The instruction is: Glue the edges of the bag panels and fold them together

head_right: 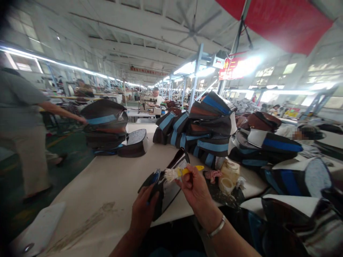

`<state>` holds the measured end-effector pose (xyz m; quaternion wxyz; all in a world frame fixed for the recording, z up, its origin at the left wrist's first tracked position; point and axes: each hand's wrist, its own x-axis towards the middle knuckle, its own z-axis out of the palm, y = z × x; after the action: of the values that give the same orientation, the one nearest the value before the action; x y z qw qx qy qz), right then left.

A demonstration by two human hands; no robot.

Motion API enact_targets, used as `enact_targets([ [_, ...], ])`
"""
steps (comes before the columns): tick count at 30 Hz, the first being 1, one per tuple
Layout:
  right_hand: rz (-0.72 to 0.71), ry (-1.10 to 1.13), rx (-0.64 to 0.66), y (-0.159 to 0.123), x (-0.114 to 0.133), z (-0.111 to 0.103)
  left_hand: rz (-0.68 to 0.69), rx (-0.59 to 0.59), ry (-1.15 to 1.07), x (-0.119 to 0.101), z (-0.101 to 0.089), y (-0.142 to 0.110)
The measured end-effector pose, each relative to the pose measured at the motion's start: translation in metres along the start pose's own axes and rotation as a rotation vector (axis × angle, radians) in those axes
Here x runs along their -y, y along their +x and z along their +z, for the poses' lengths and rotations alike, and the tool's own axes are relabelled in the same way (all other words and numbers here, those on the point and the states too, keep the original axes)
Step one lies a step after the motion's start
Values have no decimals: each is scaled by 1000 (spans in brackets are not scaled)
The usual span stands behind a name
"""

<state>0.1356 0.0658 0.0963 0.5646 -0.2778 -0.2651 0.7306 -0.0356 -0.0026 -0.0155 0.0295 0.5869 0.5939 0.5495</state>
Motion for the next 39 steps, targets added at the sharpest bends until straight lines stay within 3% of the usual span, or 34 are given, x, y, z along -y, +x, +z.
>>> enact_targets([
  [4, -391, -215, -43, -17, 36, 23, -92, 123, -170, -32, -20, 36],
  [6, -578, -381, -5, -28, 50, 36, -152, 177, -243, -49, -32, 47],
  [9, -892, -625, 118, -39, 57, 53, -231, 267, -380, -70, -45, 56],
  [11, -1098, -831, 272, -38, 57, 59, -283, 326, -496, -79, -50, 59],
  [14, -1294, -1173, 512, -29, 56, 63, -391, 388, -710, -88, -56, 62],
  [17, -1409, -1252, 444, -24, 58, 63, -482, 433, -867, -91, -60, 63],
  [19, -1392, -1212, 408, -24, 56, 62, -505, 431, -893, -92, -62, 63],
  [22, -1376, -1272, 569, -25, 48, 63, -521, 400, -910, -91, -61, 62],
  [24, -1433, -1315, 596, -26, 46, 64, -507, 400, -891, -88, -61, 62],
  [29, -1439, -1185, 201, -34, 72, 60, -197, 350, -471, -66, -76, 76],
  [32, -1225, -967, -55, -36, 97, 43, -55, 297, -227, -30, -94, 103],
  [34, -1065, -776, -144, -35, 108, 26, -7, 238, 9, 3, -103, 127],
  [37, -907, -589, -207, -38, 110, 2, -86, 151, 154, 55, -107, 157],
  [39, -817, -534, -230, -43, 102, -8, -176, 78, 203, 79, -103, 164],
])
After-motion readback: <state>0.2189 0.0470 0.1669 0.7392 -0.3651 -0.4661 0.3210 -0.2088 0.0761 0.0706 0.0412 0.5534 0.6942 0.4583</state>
